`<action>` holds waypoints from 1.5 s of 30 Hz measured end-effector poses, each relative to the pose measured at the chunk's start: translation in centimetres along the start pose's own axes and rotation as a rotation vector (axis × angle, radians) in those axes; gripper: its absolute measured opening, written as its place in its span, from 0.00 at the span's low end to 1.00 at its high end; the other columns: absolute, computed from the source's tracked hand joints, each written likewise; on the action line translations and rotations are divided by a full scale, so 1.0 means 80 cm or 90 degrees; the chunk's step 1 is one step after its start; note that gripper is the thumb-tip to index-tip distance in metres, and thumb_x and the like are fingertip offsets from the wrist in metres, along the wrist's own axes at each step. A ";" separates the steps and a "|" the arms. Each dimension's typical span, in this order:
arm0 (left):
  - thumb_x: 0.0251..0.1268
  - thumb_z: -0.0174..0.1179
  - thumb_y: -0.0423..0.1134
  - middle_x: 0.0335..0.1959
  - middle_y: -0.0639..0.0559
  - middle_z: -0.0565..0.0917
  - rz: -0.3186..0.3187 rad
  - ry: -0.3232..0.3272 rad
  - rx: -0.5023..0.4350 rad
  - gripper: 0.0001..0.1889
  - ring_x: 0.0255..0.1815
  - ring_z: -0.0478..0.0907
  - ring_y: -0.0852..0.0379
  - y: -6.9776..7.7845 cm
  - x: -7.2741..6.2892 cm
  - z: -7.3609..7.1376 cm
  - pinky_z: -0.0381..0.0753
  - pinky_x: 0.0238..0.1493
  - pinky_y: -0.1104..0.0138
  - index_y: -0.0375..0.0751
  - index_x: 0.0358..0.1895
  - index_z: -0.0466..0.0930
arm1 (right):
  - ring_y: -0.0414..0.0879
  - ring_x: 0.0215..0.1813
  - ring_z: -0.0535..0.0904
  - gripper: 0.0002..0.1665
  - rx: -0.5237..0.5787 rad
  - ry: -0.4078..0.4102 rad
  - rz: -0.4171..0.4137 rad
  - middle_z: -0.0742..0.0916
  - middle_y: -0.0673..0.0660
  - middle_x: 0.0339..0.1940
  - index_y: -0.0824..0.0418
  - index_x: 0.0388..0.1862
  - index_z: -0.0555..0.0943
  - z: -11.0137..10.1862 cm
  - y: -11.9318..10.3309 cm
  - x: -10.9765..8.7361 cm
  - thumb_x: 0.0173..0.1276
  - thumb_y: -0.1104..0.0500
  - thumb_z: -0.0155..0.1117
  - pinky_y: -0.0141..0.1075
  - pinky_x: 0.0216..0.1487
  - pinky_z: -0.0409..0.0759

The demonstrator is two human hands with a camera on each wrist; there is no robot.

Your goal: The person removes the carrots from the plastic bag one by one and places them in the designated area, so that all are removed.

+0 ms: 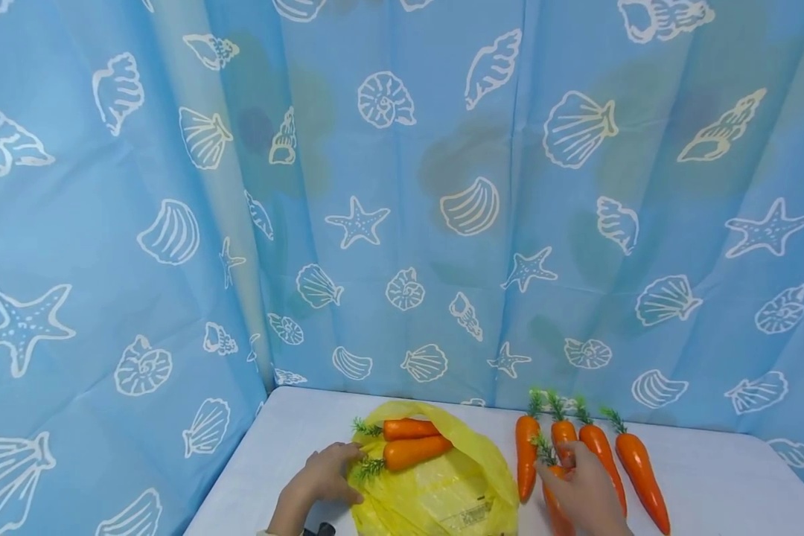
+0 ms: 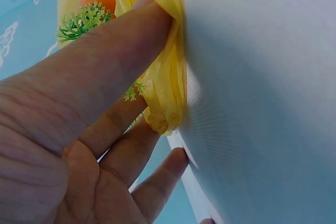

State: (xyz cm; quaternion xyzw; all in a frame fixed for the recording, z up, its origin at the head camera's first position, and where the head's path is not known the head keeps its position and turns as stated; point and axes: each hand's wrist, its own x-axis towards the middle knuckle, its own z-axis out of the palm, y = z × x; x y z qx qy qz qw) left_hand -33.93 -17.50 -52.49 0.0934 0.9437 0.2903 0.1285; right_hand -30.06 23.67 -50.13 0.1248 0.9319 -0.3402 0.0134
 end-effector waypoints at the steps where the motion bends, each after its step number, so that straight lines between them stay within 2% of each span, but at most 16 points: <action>1: 0.42 0.79 0.40 0.61 0.46 0.81 -0.001 0.002 0.002 0.31 0.65 0.72 0.39 0.000 0.000 0.000 0.49 0.70 0.28 0.44 0.56 0.83 | 0.50 0.35 0.73 0.53 0.001 0.003 -0.017 0.80 0.67 0.44 0.74 0.64 0.64 -0.003 -0.005 0.000 0.59 0.36 0.71 0.35 0.31 0.78; 4: 0.42 0.80 0.40 0.61 0.46 0.81 -0.002 0.005 0.003 0.31 0.65 0.72 0.39 0.001 0.001 0.000 0.50 0.70 0.28 0.44 0.55 0.83 | 0.49 0.35 0.74 0.53 0.015 0.011 -0.057 0.80 0.64 0.42 0.70 0.64 0.65 -0.010 -0.021 0.000 0.57 0.32 0.70 0.34 0.29 0.76; 7: 0.41 0.80 0.40 0.61 0.46 0.81 -0.001 0.007 0.002 0.31 0.65 0.72 0.39 0.000 0.002 0.000 0.50 0.69 0.28 0.44 0.55 0.83 | 0.48 0.37 0.76 0.52 0.032 0.004 -0.088 0.81 0.64 0.45 0.69 0.65 0.67 -0.013 -0.034 -0.002 0.58 0.31 0.69 0.34 0.30 0.79; 10: 0.41 0.80 0.40 0.60 0.46 0.81 0.000 0.008 0.003 0.31 0.65 0.72 0.39 -0.001 0.002 0.001 0.50 0.69 0.28 0.44 0.55 0.83 | 0.49 0.41 0.77 0.52 0.055 -0.017 -0.106 0.81 0.66 0.49 0.68 0.67 0.67 -0.012 -0.048 -0.003 0.58 0.33 0.70 0.35 0.34 0.83; 16: 0.41 0.80 0.40 0.61 0.46 0.80 -0.003 -0.002 -0.009 0.31 0.65 0.71 0.38 -0.001 0.001 -0.001 0.49 0.70 0.28 0.44 0.56 0.83 | 0.50 0.44 0.79 0.52 0.082 -0.037 -0.126 0.81 0.65 0.50 0.66 0.65 0.69 -0.007 -0.071 -0.007 0.54 0.34 0.73 0.40 0.38 0.86; 23: 0.42 0.79 0.40 0.62 0.44 0.79 0.000 -0.008 -0.016 0.32 0.66 0.71 0.37 -0.002 0.001 -0.002 0.48 0.69 0.27 0.44 0.57 0.82 | 0.46 0.41 0.79 0.43 0.088 -0.034 -0.171 0.82 0.59 0.46 0.64 0.64 0.72 0.012 -0.087 -0.009 0.58 0.41 0.74 0.40 0.40 0.85; 30: 0.42 0.79 0.40 0.62 0.44 0.79 -0.002 -0.009 -0.021 0.32 0.66 0.70 0.37 -0.002 0.001 -0.002 0.47 0.70 0.27 0.45 0.57 0.82 | 0.45 0.40 0.79 0.34 0.155 -0.071 -0.190 0.81 0.58 0.45 0.63 0.63 0.73 0.029 -0.101 -0.010 0.62 0.52 0.73 0.35 0.37 0.84; 38: 0.42 0.79 0.38 0.60 0.44 0.81 -0.005 -0.012 -0.022 0.30 0.64 0.72 0.37 0.000 -0.003 0.003 0.49 0.69 0.28 0.44 0.55 0.83 | 0.45 0.38 0.78 0.31 0.198 -0.102 -0.197 0.81 0.57 0.43 0.61 0.59 0.75 0.048 -0.107 -0.016 0.60 0.54 0.74 0.35 0.35 0.82; 45: 0.42 0.79 0.38 0.60 0.45 0.81 0.004 0.005 -0.009 0.30 0.64 0.72 0.38 -0.001 0.002 0.001 0.50 0.68 0.27 0.45 0.55 0.83 | 0.46 0.39 0.79 0.33 0.204 -0.129 -0.235 0.82 0.57 0.43 0.63 0.60 0.75 0.054 -0.119 -0.012 0.59 0.53 0.75 0.36 0.38 0.83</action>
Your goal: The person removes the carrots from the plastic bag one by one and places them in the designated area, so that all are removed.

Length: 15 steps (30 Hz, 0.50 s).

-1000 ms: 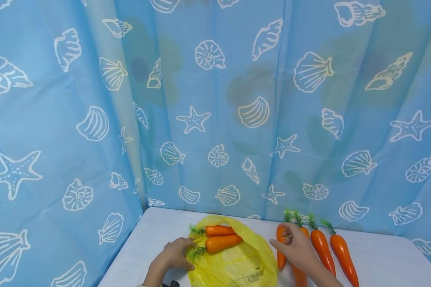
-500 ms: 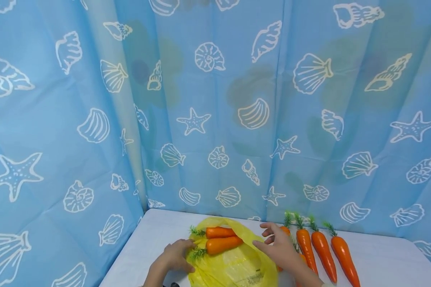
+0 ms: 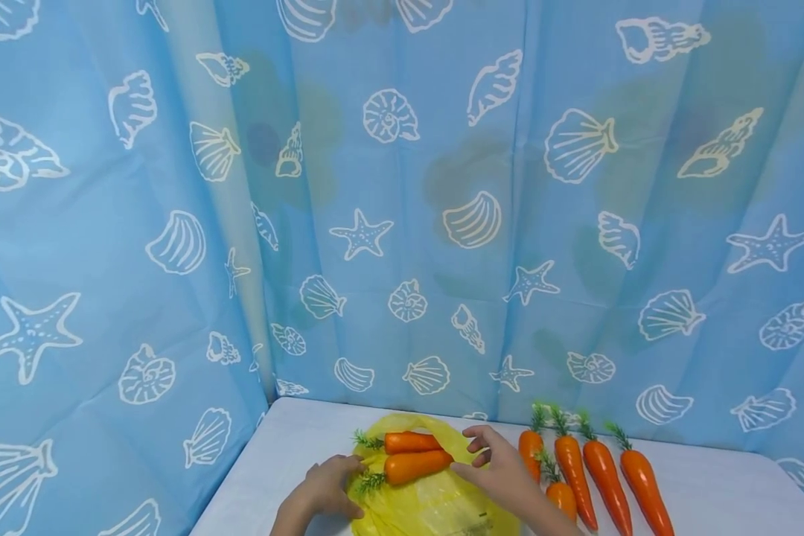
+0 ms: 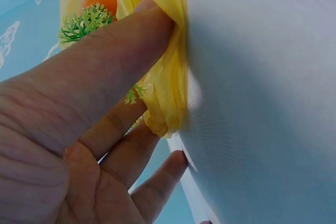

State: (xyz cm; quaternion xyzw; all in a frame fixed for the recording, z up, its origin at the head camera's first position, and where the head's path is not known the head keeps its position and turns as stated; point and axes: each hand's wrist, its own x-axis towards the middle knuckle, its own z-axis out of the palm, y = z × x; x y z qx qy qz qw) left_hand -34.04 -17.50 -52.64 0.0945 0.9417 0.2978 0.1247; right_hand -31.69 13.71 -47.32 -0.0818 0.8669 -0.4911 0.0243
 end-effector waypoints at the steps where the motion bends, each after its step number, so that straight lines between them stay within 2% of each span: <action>1: 0.42 0.79 0.38 0.60 0.45 0.81 -0.001 0.000 -0.001 0.30 0.64 0.72 0.38 0.000 0.000 0.000 0.50 0.68 0.27 0.45 0.55 0.83 | 0.46 0.39 0.79 0.34 0.001 -0.008 -0.004 0.82 0.57 0.44 0.63 0.60 0.74 0.001 -0.001 0.000 0.59 0.52 0.75 0.37 0.37 0.83; 9: 0.42 0.79 0.37 0.60 0.44 0.81 -0.007 -0.009 -0.018 0.29 0.64 0.72 0.38 0.003 -0.002 0.002 0.49 0.69 0.28 0.44 0.54 0.83 | 0.46 0.39 0.79 0.37 0.011 -0.052 -0.027 0.82 0.59 0.45 0.64 0.61 0.74 0.013 -0.008 0.003 0.59 0.47 0.75 0.35 0.36 0.83; 15: 0.41 0.79 0.39 0.60 0.45 0.80 0.000 -0.007 -0.001 0.31 0.64 0.72 0.38 0.003 -0.001 -0.002 0.50 0.70 0.28 0.45 0.55 0.83 | 0.46 0.41 0.80 0.38 -0.002 -0.084 -0.054 0.82 0.61 0.47 0.64 0.61 0.73 0.027 -0.016 0.013 0.60 0.45 0.74 0.34 0.39 0.83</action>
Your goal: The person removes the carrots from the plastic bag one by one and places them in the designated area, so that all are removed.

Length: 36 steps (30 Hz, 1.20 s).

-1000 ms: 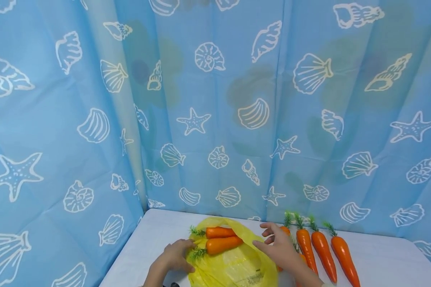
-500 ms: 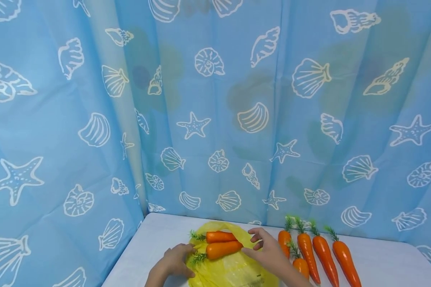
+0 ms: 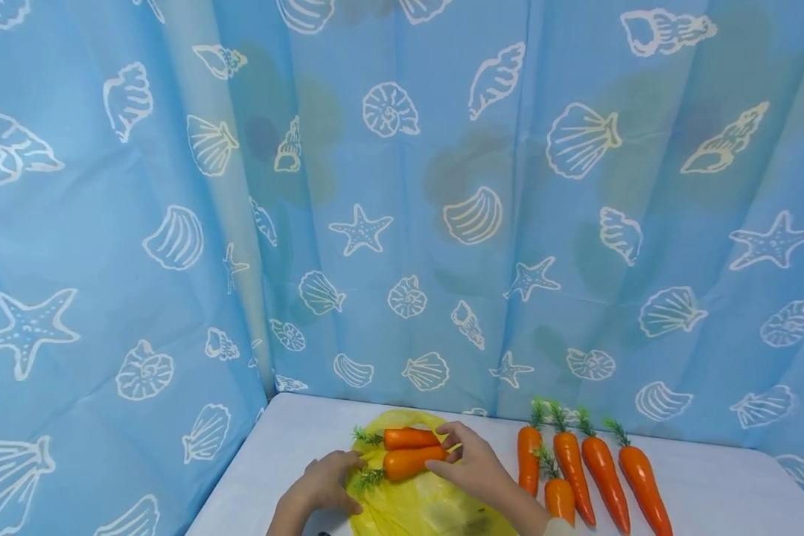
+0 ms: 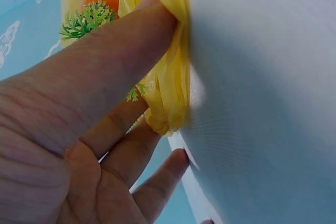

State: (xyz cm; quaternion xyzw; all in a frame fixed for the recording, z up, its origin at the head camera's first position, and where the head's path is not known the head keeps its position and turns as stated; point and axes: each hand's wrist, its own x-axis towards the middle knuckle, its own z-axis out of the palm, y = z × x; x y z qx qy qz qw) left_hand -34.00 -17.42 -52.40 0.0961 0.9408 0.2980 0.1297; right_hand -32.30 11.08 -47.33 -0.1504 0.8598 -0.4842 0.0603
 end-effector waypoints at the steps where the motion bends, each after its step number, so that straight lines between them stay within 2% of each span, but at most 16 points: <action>1: 0.41 0.79 0.39 0.61 0.45 0.80 0.002 0.000 0.003 0.31 0.64 0.72 0.38 -0.001 -0.001 -0.001 0.50 0.69 0.28 0.45 0.55 0.83 | 0.47 0.42 0.80 0.37 -0.002 -0.008 -0.007 0.82 0.62 0.47 0.65 0.61 0.73 0.003 0.000 0.003 0.60 0.45 0.73 0.35 0.39 0.83; 4: 0.41 0.80 0.40 0.62 0.45 0.80 0.007 -0.001 0.008 0.31 0.65 0.71 0.38 -0.002 -0.001 -0.004 0.51 0.69 0.28 0.45 0.56 0.83 | 0.49 0.45 0.81 0.34 -0.012 -0.023 -0.017 0.81 0.62 0.48 0.65 0.61 0.73 0.012 0.002 0.010 0.62 0.49 0.73 0.37 0.41 0.84; 7: 0.41 0.80 0.41 0.62 0.45 0.80 0.006 -0.004 0.007 0.31 0.66 0.71 0.38 -0.003 -0.001 -0.004 0.51 0.69 0.28 0.46 0.56 0.83 | 0.52 0.48 0.81 0.31 -0.046 -0.015 -0.019 0.82 0.62 0.49 0.65 0.59 0.75 0.018 0.009 0.017 0.62 0.54 0.73 0.43 0.46 0.84; 11: 0.41 0.80 0.41 0.62 0.45 0.80 0.004 -0.003 0.008 0.31 0.66 0.71 0.39 -0.002 0.001 -0.002 0.50 0.69 0.28 0.46 0.56 0.83 | 0.56 0.53 0.80 0.30 -0.088 0.005 -0.012 0.84 0.61 0.53 0.65 0.58 0.77 0.024 0.020 0.027 0.60 0.54 0.74 0.51 0.54 0.82; 15: 0.41 0.80 0.41 0.62 0.45 0.80 0.009 -0.006 0.004 0.31 0.66 0.71 0.39 0.000 0.001 -0.001 0.50 0.69 0.28 0.45 0.56 0.83 | 0.60 0.58 0.79 0.31 -0.084 -0.007 -0.019 0.82 0.64 0.58 0.66 0.60 0.76 0.028 0.027 0.034 0.61 0.54 0.74 0.56 0.58 0.80; 22: 0.41 0.80 0.42 0.63 0.44 0.79 -0.002 -0.005 0.004 0.32 0.67 0.70 0.38 0.000 -0.004 -0.003 0.48 0.69 0.27 0.46 0.56 0.82 | 0.62 0.62 0.77 0.34 -0.047 -0.048 -0.065 0.80 0.65 0.62 0.63 0.65 0.75 0.039 0.024 0.047 0.61 0.56 0.73 0.59 0.61 0.77; 29: 0.41 0.80 0.41 0.63 0.44 0.79 -0.003 0.000 0.003 0.32 0.67 0.69 0.38 -0.002 -0.003 -0.006 0.48 0.70 0.28 0.46 0.57 0.82 | 0.62 0.60 0.77 0.36 -0.051 -0.045 -0.051 0.80 0.65 0.61 0.66 0.64 0.74 0.047 0.019 0.057 0.59 0.55 0.75 0.59 0.61 0.77; 33: 0.41 0.80 0.41 0.63 0.44 0.79 -0.002 -0.001 0.004 0.32 0.67 0.70 0.38 -0.003 -0.001 -0.004 0.49 0.70 0.28 0.46 0.57 0.82 | 0.62 0.59 0.78 0.36 -0.035 -0.052 -0.065 0.81 0.67 0.59 0.69 0.62 0.74 0.053 0.020 0.059 0.58 0.57 0.75 0.59 0.60 0.77; 36: 0.41 0.80 0.40 0.63 0.44 0.79 -0.006 -0.007 0.003 0.32 0.67 0.70 0.38 -0.004 0.000 -0.001 0.49 0.70 0.28 0.46 0.57 0.82 | 0.59 0.58 0.78 0.35 -0.054 -0.055 -0.078 0.82 0.64 0.58 0.67 0.61 0.76 0.059 0.021 0.060 0.57 0.56 0.76 0.58 0.61 0.77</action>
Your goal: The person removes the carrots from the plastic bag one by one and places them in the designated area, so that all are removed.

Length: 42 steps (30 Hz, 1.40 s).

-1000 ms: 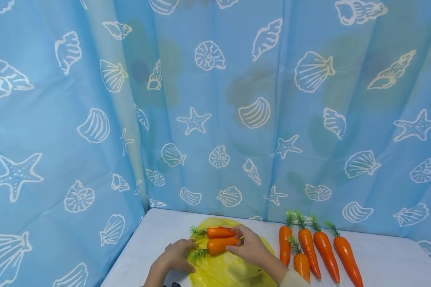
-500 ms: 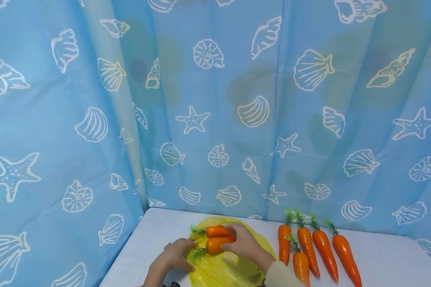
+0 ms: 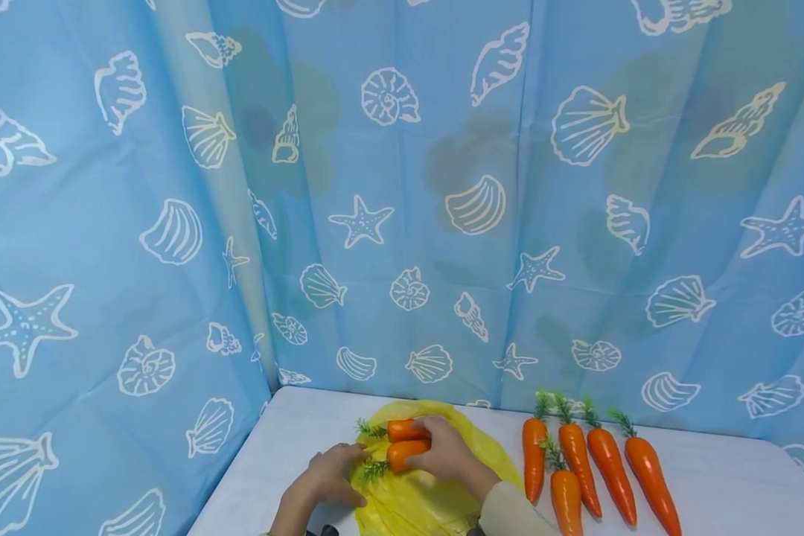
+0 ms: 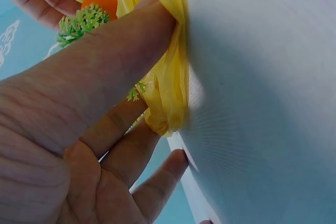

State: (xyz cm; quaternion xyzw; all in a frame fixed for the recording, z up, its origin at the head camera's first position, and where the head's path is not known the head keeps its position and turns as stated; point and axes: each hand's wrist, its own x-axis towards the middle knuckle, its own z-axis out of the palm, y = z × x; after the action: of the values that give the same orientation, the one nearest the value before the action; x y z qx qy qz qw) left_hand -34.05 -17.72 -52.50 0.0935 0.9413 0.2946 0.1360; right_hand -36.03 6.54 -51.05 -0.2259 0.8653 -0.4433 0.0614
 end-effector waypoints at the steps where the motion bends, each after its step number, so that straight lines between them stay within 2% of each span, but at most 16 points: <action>1: 0.41 0.80 0.40 0.63 0.45 0.79 0.000 -0.002 0.000 0.32 0.66 0.70 0.38 0.000 0.000 0.001 0.49 0.70 0.28 0.46 0.57 0.82 | 0.58 0.58 0.78 0.34 -0.009 -0.001 0.000 0.82 0.62 0.58 0.66 0.60 0.77 0.001 0.000 0.001 0.57 0.55 0.77 0.58 0.62 0.77; 4: 0.42 0.80 0.40 0.62 0.45 0.79 -0.001 -0.002 0.001 0.32 0.66 0.70 0.39 0.000 0.001 0.001 0.49 0.70 0.28 0.46 0.56 0.82 | 0.55 0.58 0.77 0.34 -0.044 -0.009 0.004 0.82 0.59 0.58 0.63 0.59 0.78 0.004 -0.001 0.003 0.56 0.51 0.77 0.57 0.63 0.76; 9: 0.42 0.79 0.41 0.62 0.44 0.79 -0.007 -0.003 -0.003 0.31 0.67 0.70 0.38 0.001 0.001 0.001 0.49 0.70 0.29 0.45 0.56 0.82 | 0.54 0.55 0.79 0.33 -0.067 -0.043 0.012 0.84 0.58 0.56 0.62 0.58 0.78 0.006 -0.001 0.008 0.55 0.52 0.78 0.57 0.61 0.77; 14: 0.41 0.80 0.41 0.59 0.45 0.81 -0.022 -0.004 -0.002 0.33 0.64 0.72 0.39 0.000 -0.001 0.005 0.50 0.71 0.30 0.42 0.57 0.81 | 0.49 0.49 0.79 0.27 -0.099 -0.073 0.035 0.86 0.54 0.50 0.60 0.52 0.81 0.014 0.005 0.010 0.54 0.54 0.78 0.53 0.56 0.80; 19: 0.42 0.80 0.39 0.57 0.44 0.82 -0.020 -0.003 -0.002 0.33 0.62 0.73 0.39 0.002 -0.009 0.007 0.52 0.69 0.29 0.40 0.58 0.80 | 0.48 0.46 0.77 0.25 -0.100 -0.081 0.075 0.85 0.53 0.47 0.60 0.49 0.80 0.026 0.011 0.005 0.53 0.56 0.79 0.52 0.55 0.79; 23: 0.42 0.79 0.39 0.57 0.44 0.82 -0.008 -0.010 0.002 0.32 0.61 0.74 0.39 0.004 -0.011 0.010 0.54 0.68 0.28 0.40 0.57 0.81 | 0.48 0.45 0.77 0.28 -0.122 -0.076 0.085 0.85 0.52 0.46 0.59 0.50 0.80 0.030 0.015 0.000 0.51 0.54 0.80 0.53 0.55 0.79; 26: 0.42 0.79 0.39 0.58 0.44 0.82 -0.005 -0.004 0.003 0.33 0.62 0.73 0.39 0.005 -0.011 0.007 0.53 0.68 0.28 0.40 0.57 0.81 | 0.46 0.42 0.76 0.27 -0.129 -0.079 0.085 0.84 0.50 0.44 0.59 0.49 0.80 0.027 0.011 -0.001 0.52 0.52 0.80 0.49 0.52 0.80; 35: 0.41 0.80 0.40 0.59 0.43 0.81 -0.016 0.016 -0.010 0.35 0.63 0.73 0.38 0.005 -0.006 0.004 0.50 0.71 0.30 0.41 0.60 0.80 | 0.45 0.38 0.75 0.27 -0.100 -0.113 0.111 0.83 0.49 0.38 0.59 0.48 0.80 0.011 -0.009 -0.011 0.56 0.45 0.76 0.39 0.41 0.77; 42: 0.40 0.80 0.38 0.57 0.41 0.81 -0.045 0.025 -0.027 0.37 0.62 0.73 0.38 0.009 -0.008 0.001 0.49 0.72 0.30 0.39 0.61 0.79 | 0.45 0.39 0.75 0.27 -0.028 -0.099 0.083 0.83 0.49 0.38 0.60 0.49 0.80 0.003 -0.032 -0.026 0.58 0.44 0.74 0.35 0.39 0.78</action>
State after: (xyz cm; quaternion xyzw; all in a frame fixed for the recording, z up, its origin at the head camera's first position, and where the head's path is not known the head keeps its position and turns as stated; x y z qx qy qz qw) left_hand -33.37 -17.26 -52.00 0.0519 0.9401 0.3110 0.1297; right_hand -33.22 6.02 -49.37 -0.2042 0.8802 -0.4005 0.1520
